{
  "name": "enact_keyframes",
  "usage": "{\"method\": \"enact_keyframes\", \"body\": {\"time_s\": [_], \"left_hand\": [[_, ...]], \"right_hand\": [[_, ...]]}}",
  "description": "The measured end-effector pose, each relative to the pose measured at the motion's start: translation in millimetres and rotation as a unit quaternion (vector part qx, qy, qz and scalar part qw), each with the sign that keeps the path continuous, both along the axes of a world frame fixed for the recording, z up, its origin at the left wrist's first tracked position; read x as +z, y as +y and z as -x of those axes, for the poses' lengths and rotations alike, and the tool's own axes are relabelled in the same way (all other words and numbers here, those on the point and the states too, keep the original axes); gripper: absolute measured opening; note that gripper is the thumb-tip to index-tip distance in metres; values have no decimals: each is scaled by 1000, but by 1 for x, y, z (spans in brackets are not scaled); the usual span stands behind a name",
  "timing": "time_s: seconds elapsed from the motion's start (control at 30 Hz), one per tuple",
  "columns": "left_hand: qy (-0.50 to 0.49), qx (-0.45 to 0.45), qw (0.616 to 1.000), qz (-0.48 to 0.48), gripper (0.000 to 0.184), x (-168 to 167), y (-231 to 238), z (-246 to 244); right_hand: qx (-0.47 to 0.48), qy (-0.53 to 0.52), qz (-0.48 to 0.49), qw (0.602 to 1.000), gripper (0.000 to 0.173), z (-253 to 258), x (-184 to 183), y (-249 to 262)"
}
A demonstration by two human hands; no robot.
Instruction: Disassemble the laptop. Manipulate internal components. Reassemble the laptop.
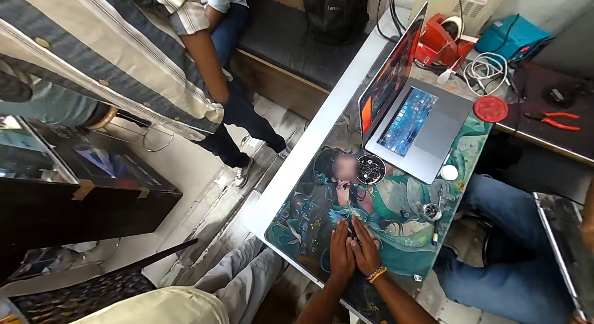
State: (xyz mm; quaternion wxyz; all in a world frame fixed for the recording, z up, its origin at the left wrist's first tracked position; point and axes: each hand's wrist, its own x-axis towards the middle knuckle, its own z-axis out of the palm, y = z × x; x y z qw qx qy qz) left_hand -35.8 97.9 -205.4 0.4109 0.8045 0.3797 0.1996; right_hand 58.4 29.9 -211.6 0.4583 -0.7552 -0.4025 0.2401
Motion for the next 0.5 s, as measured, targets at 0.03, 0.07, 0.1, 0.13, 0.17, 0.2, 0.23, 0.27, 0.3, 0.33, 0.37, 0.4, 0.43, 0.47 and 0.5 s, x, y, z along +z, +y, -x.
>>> {"method": "enact_keyframes", "body": {"time_s": [0.03, 0.07, 0.1, 0.13, 0.17, 0.2, 0.23, 0.27, 0.3, 0.33, 0.37, 0.4, 0.43, 0.47, 0.5], "left_hand": [[-22, 12, 999, 25, 55, 0, -2, -5], [-48, 29, 997, 47, 54, 2, -3, -9], [-77, 46, 993, 76, 54, 3, -4, -12], [-105, 61, 986, 112, 53, 5, -4, -15], [-131, 75, 977, 152, 53, 7, -3, -17], [-153, 91, 965, 191, 54, 9, -3, -19], [-171, 108, 952, 228, 54, 12, -3, -22], [-190, 125, 938, 263, 55, 17, -2, -25], [-211, 142, 921, 295, 56, 22, 0, -28], [-231, 156, 905, 322, 57, 26, 2, -31], [-247, 171, 889, 344, 57, 27, 3, -32], [-259, 187, 876, 362, 57, 29, 6, -33], [-268, 203, 862, 379, 58, 32, 8, -35], [-277, 220, 847, 397, 58, 34, 9, -36], [-285, 236, 832, 413, 58, 36, 9, -37]], "right_hand": [[-10, 27, -16, 999, 65, 2, 1, 4], [-22, 53, -32, 998, 63, 3, 2, 8], [-35, 78, -47, 995, 61, 5, 3, 11], [-47, 106, -63, 991, 60, 6, 5, 14], [-61, 137, -79, 986, 60, 7, 7, 18], [-77, 174, -91, 978, 60, 9, 9, 21], [-93, 216, -102, 967, 61, 11, 11, 25], [-111, 259, -114, 953, 62, 12, 12, 29], [-128, 294, -127, 939, 61, 12, 12, 32], [-141, 320, -136, 927, 60, 12, 12, 34], [-153, 347, -143, 914, 58, 10, 12, 37], [-165, 377, -151, 899, 57, 9, 14, 39], [-183, 405, -158, 881, 57, 7, 16, 42], [-203, 429, -165, 865, 56, 5, 18, 44], [-216, 448, -170, 851, 57, 4, 18, 45]]}}
